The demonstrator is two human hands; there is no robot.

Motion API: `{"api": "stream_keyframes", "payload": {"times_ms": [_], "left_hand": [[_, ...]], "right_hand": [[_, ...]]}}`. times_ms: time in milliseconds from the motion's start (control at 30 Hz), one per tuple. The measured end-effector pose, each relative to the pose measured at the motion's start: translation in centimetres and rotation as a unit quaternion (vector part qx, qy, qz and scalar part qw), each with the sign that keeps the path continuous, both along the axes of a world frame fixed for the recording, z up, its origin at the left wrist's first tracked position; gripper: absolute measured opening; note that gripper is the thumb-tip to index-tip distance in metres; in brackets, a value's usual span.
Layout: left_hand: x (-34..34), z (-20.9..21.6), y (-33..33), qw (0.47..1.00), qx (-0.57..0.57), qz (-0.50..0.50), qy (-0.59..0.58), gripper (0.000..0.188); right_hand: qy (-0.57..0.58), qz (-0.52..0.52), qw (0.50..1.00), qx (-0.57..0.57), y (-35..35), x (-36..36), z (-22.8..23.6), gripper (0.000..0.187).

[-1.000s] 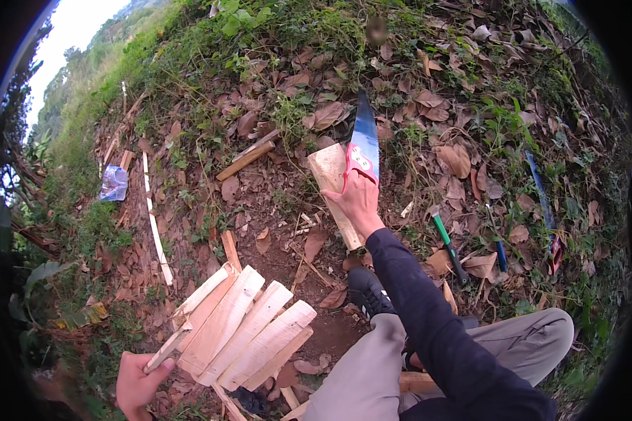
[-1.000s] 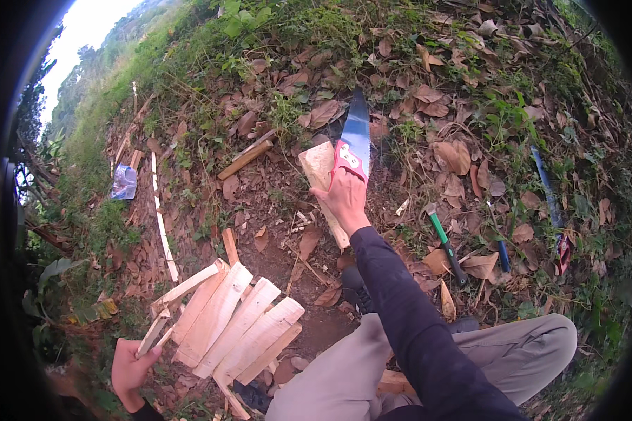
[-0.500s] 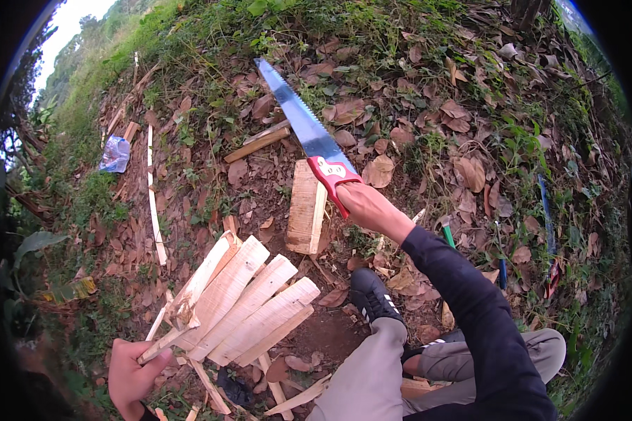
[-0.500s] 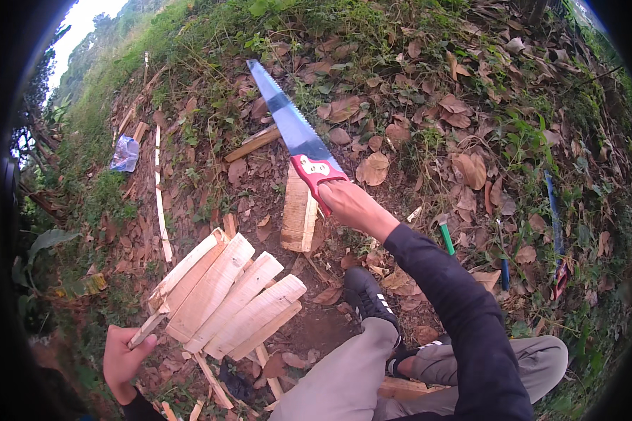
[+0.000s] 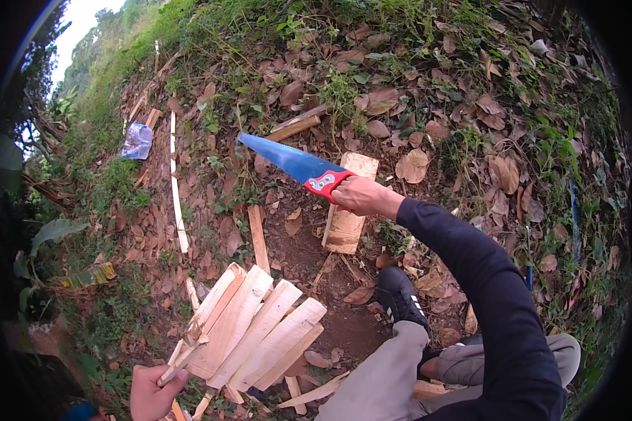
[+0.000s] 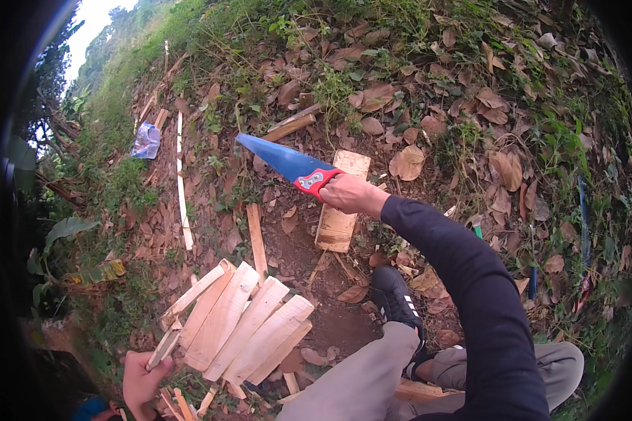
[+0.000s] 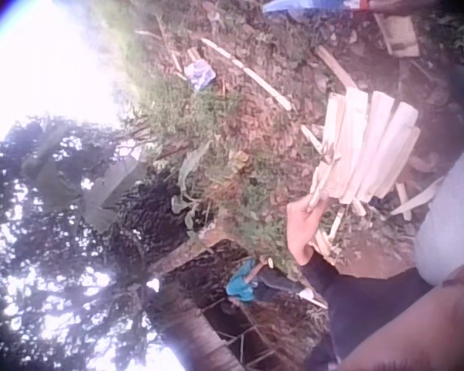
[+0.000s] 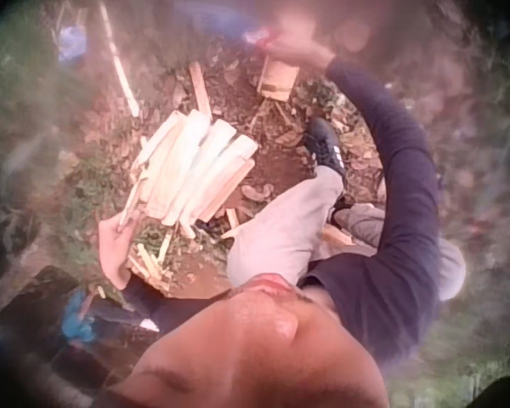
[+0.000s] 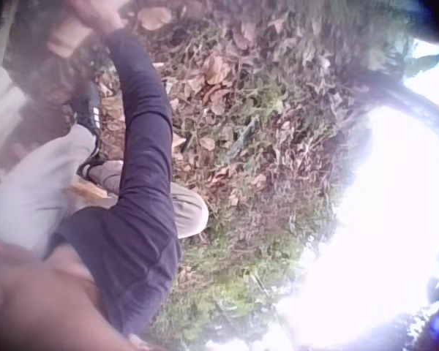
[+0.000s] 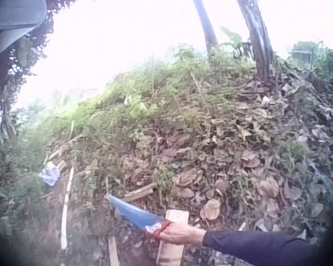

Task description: The person assembles a small wooden structure by hammering nails into a frame and attaching slats. They use a hammer to secure the pieces and a saw to trim excess wood from the frame.

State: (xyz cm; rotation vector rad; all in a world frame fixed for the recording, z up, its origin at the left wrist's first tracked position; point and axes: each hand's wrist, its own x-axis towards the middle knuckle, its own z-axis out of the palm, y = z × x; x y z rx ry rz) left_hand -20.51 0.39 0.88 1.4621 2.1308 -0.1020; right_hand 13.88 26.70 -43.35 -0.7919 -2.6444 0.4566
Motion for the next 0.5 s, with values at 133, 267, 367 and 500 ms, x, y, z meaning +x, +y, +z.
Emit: {"api": "stream_keyframes", "payload": {"times_ms": [133, 267, 367, 500], "left_hand": [[-0.6, -1.4, -0.1, 0.999, -0.024, 0.008, -0.028, 0.033], [-1.7, -3.2, 0.3, 0.999, -0.022, -0.045, -0.009, 0.031], [-0.7, -4.2, 1.4, 0.998, -0.017, -0.06, -0.022, 0.03], [-0.5, -3.1, 1.3, 0.995, -0.042, -0.081, -0.029, 0.03]], "right_hand": [[0.014, 0.014, 0.996, 0.088, -4.4, 6.2, 1.6, 0.03], [-0.001, -0.033, 0.999, 0.043, -7.2, 10.0, 2.9, 0.029], [0.007, -0.048, 0.999, 0.001, -6.4, 9.8, 2.7, 0.032], [-0.04, -0.026, 0.999, 0.017, -4.7, 8.4, 3.2, 0.034]]}}
